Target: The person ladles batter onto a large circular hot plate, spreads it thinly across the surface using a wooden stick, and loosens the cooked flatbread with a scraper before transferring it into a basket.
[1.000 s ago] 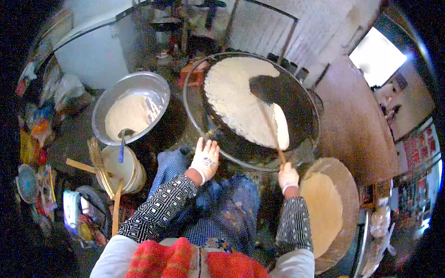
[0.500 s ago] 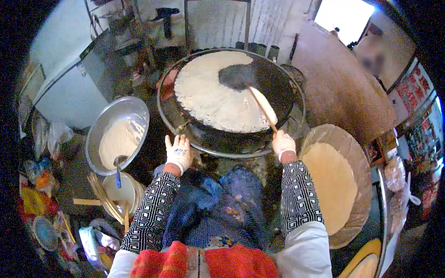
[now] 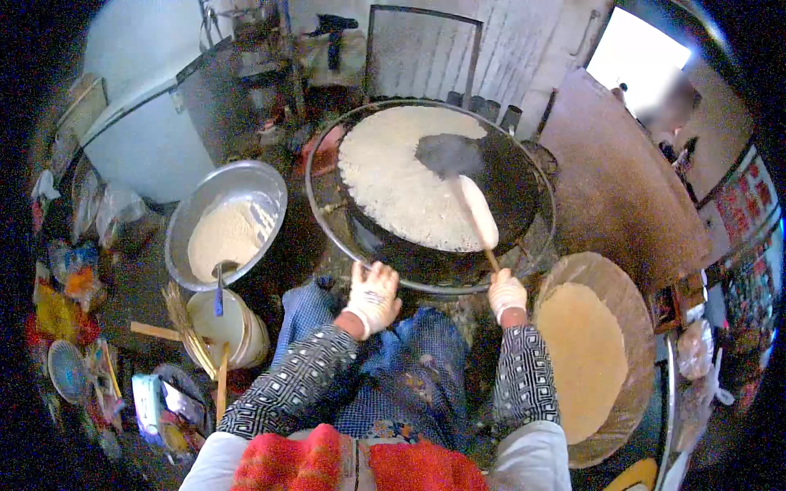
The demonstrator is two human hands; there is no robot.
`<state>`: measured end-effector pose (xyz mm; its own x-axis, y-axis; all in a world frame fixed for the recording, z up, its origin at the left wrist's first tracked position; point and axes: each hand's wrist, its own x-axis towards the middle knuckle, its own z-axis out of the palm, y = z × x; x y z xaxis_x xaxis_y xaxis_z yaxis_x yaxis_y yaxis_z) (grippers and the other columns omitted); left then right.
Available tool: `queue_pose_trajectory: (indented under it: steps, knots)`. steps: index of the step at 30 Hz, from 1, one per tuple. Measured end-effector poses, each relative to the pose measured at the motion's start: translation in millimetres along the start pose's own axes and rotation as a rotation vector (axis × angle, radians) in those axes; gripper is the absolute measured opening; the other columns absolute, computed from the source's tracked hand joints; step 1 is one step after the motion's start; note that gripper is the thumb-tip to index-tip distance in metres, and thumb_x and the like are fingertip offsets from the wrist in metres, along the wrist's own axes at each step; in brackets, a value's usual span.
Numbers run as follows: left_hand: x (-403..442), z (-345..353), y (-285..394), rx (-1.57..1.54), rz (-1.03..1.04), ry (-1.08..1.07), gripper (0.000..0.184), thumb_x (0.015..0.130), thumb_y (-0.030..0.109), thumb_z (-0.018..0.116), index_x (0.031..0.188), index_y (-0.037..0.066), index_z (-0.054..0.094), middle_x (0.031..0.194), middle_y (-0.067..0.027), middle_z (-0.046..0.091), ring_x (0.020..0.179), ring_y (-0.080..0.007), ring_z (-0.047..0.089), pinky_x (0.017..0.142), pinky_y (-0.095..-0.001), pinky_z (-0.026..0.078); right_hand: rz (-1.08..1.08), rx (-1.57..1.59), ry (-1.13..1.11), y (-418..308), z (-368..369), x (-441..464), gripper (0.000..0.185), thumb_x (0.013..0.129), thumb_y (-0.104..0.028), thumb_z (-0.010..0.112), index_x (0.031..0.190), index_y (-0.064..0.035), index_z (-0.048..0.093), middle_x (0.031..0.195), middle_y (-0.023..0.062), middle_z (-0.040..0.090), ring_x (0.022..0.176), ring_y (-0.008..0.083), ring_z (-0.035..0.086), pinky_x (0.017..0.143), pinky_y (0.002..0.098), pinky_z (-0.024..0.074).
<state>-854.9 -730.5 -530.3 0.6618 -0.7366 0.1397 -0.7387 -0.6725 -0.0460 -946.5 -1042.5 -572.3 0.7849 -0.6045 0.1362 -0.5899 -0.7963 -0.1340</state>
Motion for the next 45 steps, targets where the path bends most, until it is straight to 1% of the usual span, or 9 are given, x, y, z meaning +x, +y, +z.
queue_pose_trajectory:
  steps: [8, 18, 22, 27, 31, 35, 39, 43, 45]
  knots:
    - [-1.9, 26.1, -20.0, 0.163, -0.002, 0.017, 0.052, 0.092, 0.022, 0.04, 0.139, -0.001, 0.043, 0.147, -0.0171, 0.041, 0.139, -0.0326, 0.033, 0.113, -0.0642, 0.007, -0.197, -0.084, 0.044, -11.0, -0.6, -7.1, 0.029, 0.095, -0.034, 0.047, 0.094, -0.0055, 0.054, 0.076, 0.025, 0.065, 0.073, 0.0446, 0.063, 0.068, 0.0566, 0.0491]
    - [-4.6, 18.2, -41.8, 0.165, -0.066, -0.047, 0.051, 0.093, 0.02, 0.038, 0.14, 0.0, 0.042, 0.148, -0.0153, 0.04, 0.14, -0.0308, 0.032, 0.114, -0.062, 0.007, -0.004, -0.093, -0.066, -5.1, -5.1, 13.6, 0.034, 0.096, -0.037, 0.043, 0.103, -0.0054, 0.055, 0.09, 0.028, 0.066, 0.09, 0.0456, 0.063, 0.079, 0.0524, 0.0497]
    - [1.2, 31.5, -52.7, 0.171, -0.084, -0.049, 0.049, 0.094, 0.019, 0.036, 0.138, -0.001, 0.043, 0.147, -0.0152, 0.041, 0.14, -0.0303, 0.033, 0.114, -0.0632, 0.006, 0.021, -0.054, 0.065, 3.6, 0.3, 27.8, 0.029, 0.098, -0.034, 0.044, 0.1, -0.0065, 0.053, 0.083, 0.0255, 0.067, 0.077, 0.0438, 0.065, 0.069, 0.0525, 0.0518]
    - [3.1, 33.8, -63.3, 0.178, -0.137, -0.038, 0.051, 0.093, 0.024, 0.04, 0.138, 0.0, 0.044, 0.147, -0.0148, 0.041, 0.14, -0.0305, 0.033, 0.113, -0.0641, 0.005, -0.226, -0.155, 0.046, 3.2, 22.2, 0.6, 0.03, 0.095, -0.038, 0.049, 0.095, -0.0075, 0.052, 0.078, 0.0251, 0.065, 0.069, 0.0435, 0.063, 0.061, 0.0524, 0.0502]
    - [6.9, 31.8, -74.2, 0.175, -0.157, -0.061, 0.05, 0.094, 0.024, 0.04, 0.138, 0.001, 0.044, 0.148, -0.015, 0.041, 0.14, -0.0304, 0.033, 0.113, -0.0637, 0.005, 0.024, -0.024, 0.097, 21.5, 7.3, 18.9, 0.028, 0.094, -0.034, 0.05, 0.092, -0.0057, 0.054, 0.077, 0.0268, 0.064, 0.076, 0.0468, 0.063, 0.068, 0.0539, 0.0496]
    - [9.6, 38.8, -84.7, 0.169, -0.192, -0.045, 0.053, 0.091, 0.025, 0.046, 0.138, 0.001, 0.043, 0.148, -0.0143, 0.041, 0.139, -0.0293, 0.033, 0.113, -0.0638, 0.005, -0.11, -0.093, 0.108, 8.1, 9.4, 2.1, 0.032, 0.098, -0.037, 0.044, 0.1, -0.0064, 0.053, 0.079, 0.0273, 0.065, 0.078, 0.0445, 0.065, 0.069, 0.053, 0.0511]
    - [3.5, 25.7, -88.8, 0.11, -0.265, -0.024, 0.055, 0.089, 0.027, 0.053, 0.138, 0.006, 0.044, 0.149, -0.0102, 0.038, 0.139, -0.028, 0.033, 0.112, -0.0648, 0.008, 0.096, -0.062, -0.024, 26.3, 20.2, 2.3, 0.034, 0.098, -0.035, 0.043, 0.103, -0.0034, 0.054, 0.089, 0.0279, 0.066, 0.082, 0.0439, 0.065, 0.076, 0.0517, 0.0512]
    - [-0.5, -15.0, -69.6, 0.104, -0.307, -0.19, 0.044, 0.097, 0.021, 0.04, 0.139, 0.012, 0.046, 0.148, -0.0086, 0.04, 0.141, -0.0253, 0.031, 0.113, -0.0652, 0.009, -0.051, 0.076, 0.134, 11.2, 13.0, -8.6, 0.03, 0.096, -0.034, 0.047, 0.088, -0.0063, 0.054, 0.078, 0.0276, 0.064, 0.076, 0.0469, 0.062, 0.068, 0.0565, 0.0474]
    - [4.1, 9.6, -40.7, 0.024, -0.153, -0.003, 0.041, 0.081, 0.025, 0.057, 0.119, 0.009, 0.058, 0.131, -0.0095, 0.053, 0.131, -0.0279, 0.041, 0.108, -0.0677, 0.017, -0.125, -0.076, 0.09, 0.9, 16.6, -24.8, 0.026, 0.095, -0.032, 0.047, 0.092, -0.0061, 0.052, 0.079, 0.0263, 0.064, 0.077, 0.0465, 0.063, 0.069, 0.0564, 0.0477]
